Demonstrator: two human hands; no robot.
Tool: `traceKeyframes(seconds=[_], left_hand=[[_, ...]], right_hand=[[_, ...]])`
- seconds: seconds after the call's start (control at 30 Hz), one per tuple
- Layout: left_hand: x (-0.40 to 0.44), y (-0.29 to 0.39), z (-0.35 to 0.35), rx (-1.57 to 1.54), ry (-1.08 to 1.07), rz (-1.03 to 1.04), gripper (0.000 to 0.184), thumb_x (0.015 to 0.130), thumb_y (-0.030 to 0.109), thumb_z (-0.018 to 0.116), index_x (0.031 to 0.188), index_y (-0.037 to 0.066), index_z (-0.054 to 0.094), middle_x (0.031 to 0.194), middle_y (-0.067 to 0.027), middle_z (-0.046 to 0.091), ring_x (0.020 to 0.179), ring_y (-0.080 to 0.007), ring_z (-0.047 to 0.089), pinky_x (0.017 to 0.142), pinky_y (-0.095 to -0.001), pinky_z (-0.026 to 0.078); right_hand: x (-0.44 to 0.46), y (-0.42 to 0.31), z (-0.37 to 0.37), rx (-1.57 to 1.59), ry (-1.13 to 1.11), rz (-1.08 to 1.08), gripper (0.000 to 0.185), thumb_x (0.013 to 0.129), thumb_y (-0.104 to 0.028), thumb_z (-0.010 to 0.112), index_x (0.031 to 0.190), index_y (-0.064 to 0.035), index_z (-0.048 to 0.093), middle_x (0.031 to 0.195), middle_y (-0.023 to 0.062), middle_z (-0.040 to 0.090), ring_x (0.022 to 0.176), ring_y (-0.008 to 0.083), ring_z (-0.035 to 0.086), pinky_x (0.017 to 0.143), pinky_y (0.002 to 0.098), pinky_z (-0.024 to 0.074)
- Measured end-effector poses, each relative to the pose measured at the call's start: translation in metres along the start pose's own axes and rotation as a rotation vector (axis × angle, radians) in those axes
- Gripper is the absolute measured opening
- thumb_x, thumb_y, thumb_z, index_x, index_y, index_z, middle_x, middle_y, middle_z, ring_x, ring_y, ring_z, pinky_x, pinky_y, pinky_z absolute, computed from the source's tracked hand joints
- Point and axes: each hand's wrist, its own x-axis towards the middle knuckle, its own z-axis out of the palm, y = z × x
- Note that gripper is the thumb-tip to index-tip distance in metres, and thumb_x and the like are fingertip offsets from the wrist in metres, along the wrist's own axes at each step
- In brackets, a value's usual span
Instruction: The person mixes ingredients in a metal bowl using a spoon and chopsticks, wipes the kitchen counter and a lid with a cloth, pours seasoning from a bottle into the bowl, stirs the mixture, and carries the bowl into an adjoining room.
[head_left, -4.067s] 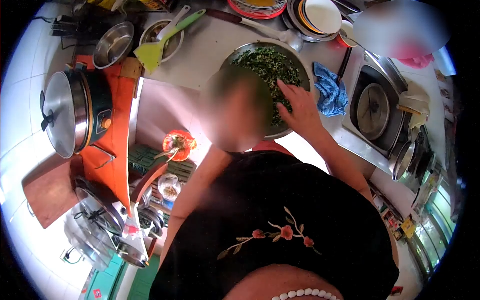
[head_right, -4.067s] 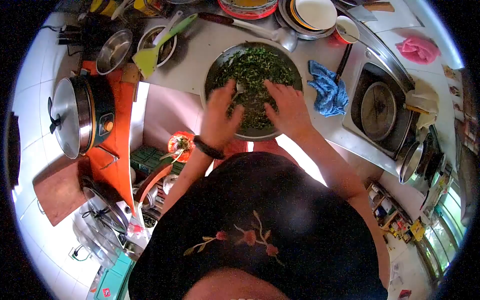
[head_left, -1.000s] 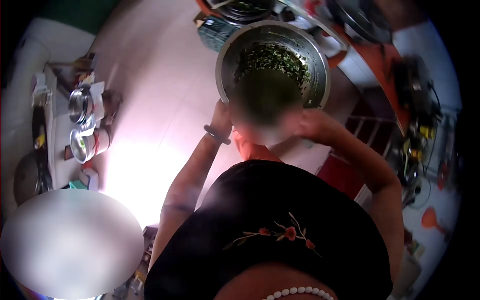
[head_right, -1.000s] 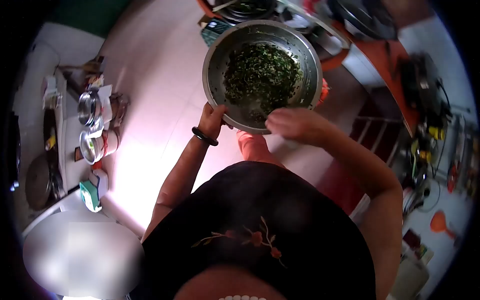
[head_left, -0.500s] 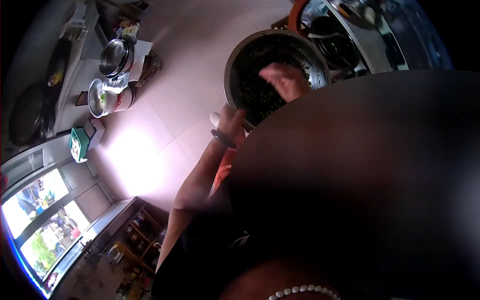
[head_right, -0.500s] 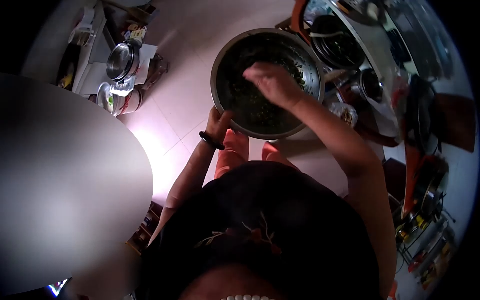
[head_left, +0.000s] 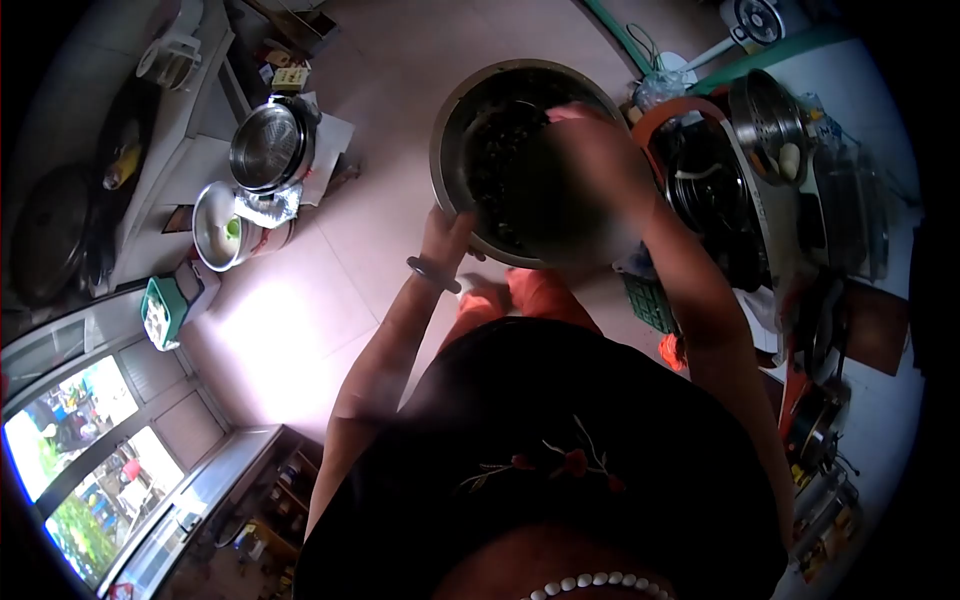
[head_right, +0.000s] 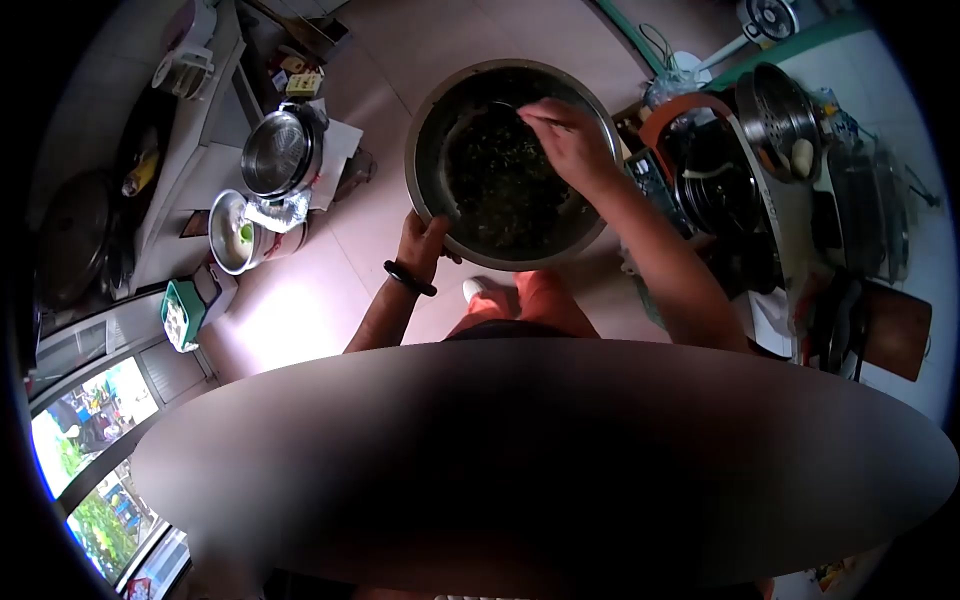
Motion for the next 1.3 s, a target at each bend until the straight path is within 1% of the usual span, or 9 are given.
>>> traceKeyframes(seconds=[0.13, 0.27, 0.37, 0.6, 0.77, 0.8, 0.83, 0.93, 1.3], left_hand=[[0.065, 0.102, -0.09, -0.103, 0.046, -0.094, 0.03, 0.083, 0.013, 0.049, 0.106, -0.006, 0.046, 0.076, -0.0129, 0.061, 0.052, -0.0218, 0.061, 0.041, -0.0294, 0.051], [0.124, 0.038, -0.057, 0.009, 0.066, 0.001, 0.028, 0.083, 0.013, 0.051, 0.104, -0.006, 0.049, 0.073, -0.0126, 0.062, 0.05, -0.0214, 0.061, 0.041, -0.0288, 0.05], [0.18, 0.07, -0.059, 0.009, 0.117, 0.0, 0.023, 0.082, 0.01, 0.048, 0.099, -0.006, 0.049, 0.067, -0.0121, 0.06, 0.048, -0.0211, 0.06, 0.04, -0.0284, 0.049], [0.284, 0.11, -0.05, -0.022, 0.174, -0.085, 0.028, 0.083, 0.011, 0.051, 0.107, -0.003, 0.05, 0.081, -0.0125, 0.062, 0.055, -0.0212, 0.062, 0.041, -0.0293, 0.052], [0.357, 0.119, -0.07, -0.012, 0.188, -0.018, 0.019, 0.081, 0.01, 0.05, 0.091, -0.005, 0.054, 0.072, -0.0106, 0.061, 0.05, -0.0177, 0.06, 0.04, -0.0273, 0.047], [0.368, 0.123, -0.081, 0.016, 0.186, -0.018, 0.019, 0.081, 0.01, 0.05, 0.092, -0.005, 0.053, 0.071, -0.0105, 0.061, 0.05, -0.0183, 0.059, 0.041, -0.0281, 0.048], [0.381, 0.136, -0.088, 0.045, 0.185, -0.014, 0.019, 0.081, 0.01, 0.05, 0.093, -0.004, 0.053, 0.071, -0.0104, 0.06, 0.05, -0.019, 0.059, 0.041, -0.0288, 0.049], [0.426, 0.144, -0.121, 0.071, 0.217, -0.022, 0.019, 0.08, 0.011, 0.05, 0.091, -0.004, 0.052, 0.068, -0.0093, 0.059, 0.051, -0.0193, 0.059, 0.043, -0.0286, 0.049], [0.587, 0.269, -0.177, -0.075, 0.241, -0.103, 0.027, 0.079, 0.012, 0.052, 0.099, -0.006, 0.05, 0.08, -0.0138, 0.06, 0.056, -0.025, 0.061, 0.041, -0.0319, 0.051]], right_hand=[[0.16, -0.017, 0.093, -0.066, -0.155, -0.117, 0.024, 0.088, -0.005, 0.049, 0.109, -0.0021, 0.059, 0.106, 0.0109, 0.062, 0.097, 0.0226, 0.061, 0.086, 0.0305, 0.048], [0.109, 0.024, 0.064, 0.185, -0.312, -0.413, 0.009, 0.086, -0.01, 0.06, 0.09, -0.0035, 0.064, 0.086, 0.0119, 0.065, 0.079, 0.027, 0.065, 0.07, 0.0335, 0.0534], [0.155, 0.09, 0.055, 0.164, -0.287, -0.258, 0.022, 0.088, -0.01, 0.051, 0.107, -0.0046, 0.06, 0.106, 0.0109, 0.06, 0.101, 0.0256, 0.058, 0.089, 0.0352, 0.0457], [0.342, 0.138, 0.057, -0.196, 0.282, -0.149, 0.013, 0.087, -0.011, 0.053, 0.077, -0.0042, 0.057, 0.077, 0.0125, 0.062, 0.067, 0.0294, 0.062, 0.058, 0.0394, 0.0513], [0.378, 0.109, 0.057, 0.304, -0.524, 0.018, 0.009, 0.085, -0.01, 0.052, 0.084, -0.0044, 0.058, 0.08, 0.013, 0.061, 0.073, 0.0275, 0.062, 0.065, 0.0376, 0.0527], [0.373, 0.127, 0.063, -0.196, -0.541, -0.514, 0.024, 0.094, -0.019, 0.048, 0.111, -0.0053, 0.058, 0.098, 0.0041, 0.06, 0.083, 0.016, 0.058, 0.073, 0.029, 0.0476], [0.383, 0.137, 0.061, -0.134, -0.775, -0.469, 0.025, 0.094, -0.016, 0.046, 0.113, -0.0043, 0.056, 0.11, 0.005, 0.057, 0.093, 0.0151, 0.056, 0.08, 0.0302, 0.0471], [0.402, 0.187, 0.045, 0.173, -0.473, -0.603, 0.008, 0.083, -0.009, 0.056, 0.087, -0.0023, 0.06, 0.096, 0.007, 0.062, 0.087, 0.0224, 0.063, 0.07, 0.0332, 0.0541], [0.651, 0.237, 0.066, 0.234, -0.094, -0.389, 0.011, 0.086, -0.01, 0.058, 0.092, -0.0023, 0.063, 0.092, 0.0099, 0.064, 0.081, 0.0295, 0.063, 0.068, 0.0343, 0.0528]])
